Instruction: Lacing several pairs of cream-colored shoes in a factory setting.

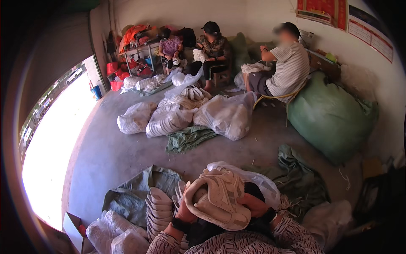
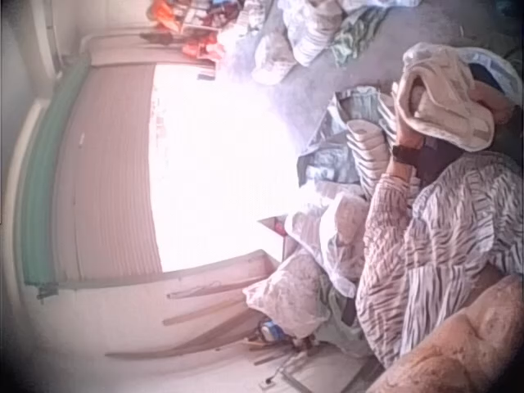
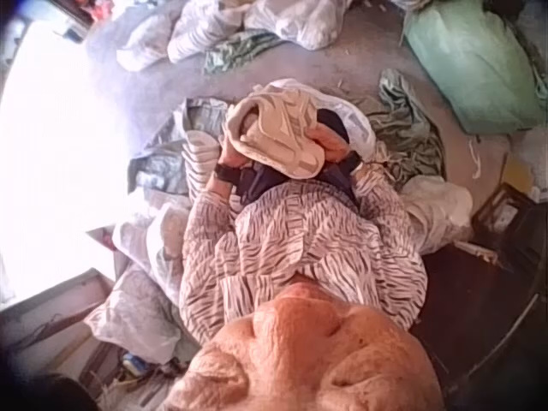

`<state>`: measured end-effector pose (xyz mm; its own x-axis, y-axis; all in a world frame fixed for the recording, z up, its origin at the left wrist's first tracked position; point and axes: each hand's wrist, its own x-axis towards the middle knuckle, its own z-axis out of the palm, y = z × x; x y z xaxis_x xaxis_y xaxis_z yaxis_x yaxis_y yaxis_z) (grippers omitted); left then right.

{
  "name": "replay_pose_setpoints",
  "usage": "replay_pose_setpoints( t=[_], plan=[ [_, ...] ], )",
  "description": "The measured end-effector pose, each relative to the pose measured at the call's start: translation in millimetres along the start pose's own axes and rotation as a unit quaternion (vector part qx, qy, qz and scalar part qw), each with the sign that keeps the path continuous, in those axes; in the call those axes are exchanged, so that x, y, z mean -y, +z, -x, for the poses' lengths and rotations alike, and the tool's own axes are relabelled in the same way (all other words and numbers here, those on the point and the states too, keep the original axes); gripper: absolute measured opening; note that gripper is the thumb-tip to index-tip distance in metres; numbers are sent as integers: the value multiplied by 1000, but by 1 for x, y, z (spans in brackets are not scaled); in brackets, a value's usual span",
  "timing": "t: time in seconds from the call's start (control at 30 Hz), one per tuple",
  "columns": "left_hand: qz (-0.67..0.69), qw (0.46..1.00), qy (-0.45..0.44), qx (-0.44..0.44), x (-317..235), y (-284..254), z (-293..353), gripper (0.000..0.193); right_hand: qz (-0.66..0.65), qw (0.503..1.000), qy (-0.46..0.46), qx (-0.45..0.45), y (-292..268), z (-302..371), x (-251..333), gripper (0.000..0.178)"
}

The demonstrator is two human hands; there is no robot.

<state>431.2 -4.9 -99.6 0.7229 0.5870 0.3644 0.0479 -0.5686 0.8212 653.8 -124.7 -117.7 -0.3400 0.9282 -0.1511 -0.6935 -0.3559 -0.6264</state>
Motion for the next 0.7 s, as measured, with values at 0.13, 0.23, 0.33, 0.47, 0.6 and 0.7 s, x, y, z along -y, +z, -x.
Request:
replay_pose_setpoints(
  t=[0.13, 0.23, 0.33, 0.47, 0.6, 0.7],
  plan=[
    [657, 716, -231, -40, 15, 6, 16, 49, 33, 996, 1, -84, -8, 0, -7, 45],
    [684, 672, -283, -32, 48, 1, 22, 50, 493, 844, 113, -177, 7, 7, 6, 36],
    [637, 709, -302, 14, 54, -14, -3, 41, 779, 618, 65, -90, 19, 8, 31, 46],
    [326, 925, -165, 108, 58, -28, -40, 37, 559, 766, -210, -237, 15, -24, 52, 30],
    [376, 897, -182, 144, 66, -21, -66, 44, 601, 694, -349, -188, 24, -68, 58, 35],
    [426, 873, -191, 139, 68, -14, -68, 51, 639, 713, -250, -144, 3, -86, 62, 39]
  ],
)
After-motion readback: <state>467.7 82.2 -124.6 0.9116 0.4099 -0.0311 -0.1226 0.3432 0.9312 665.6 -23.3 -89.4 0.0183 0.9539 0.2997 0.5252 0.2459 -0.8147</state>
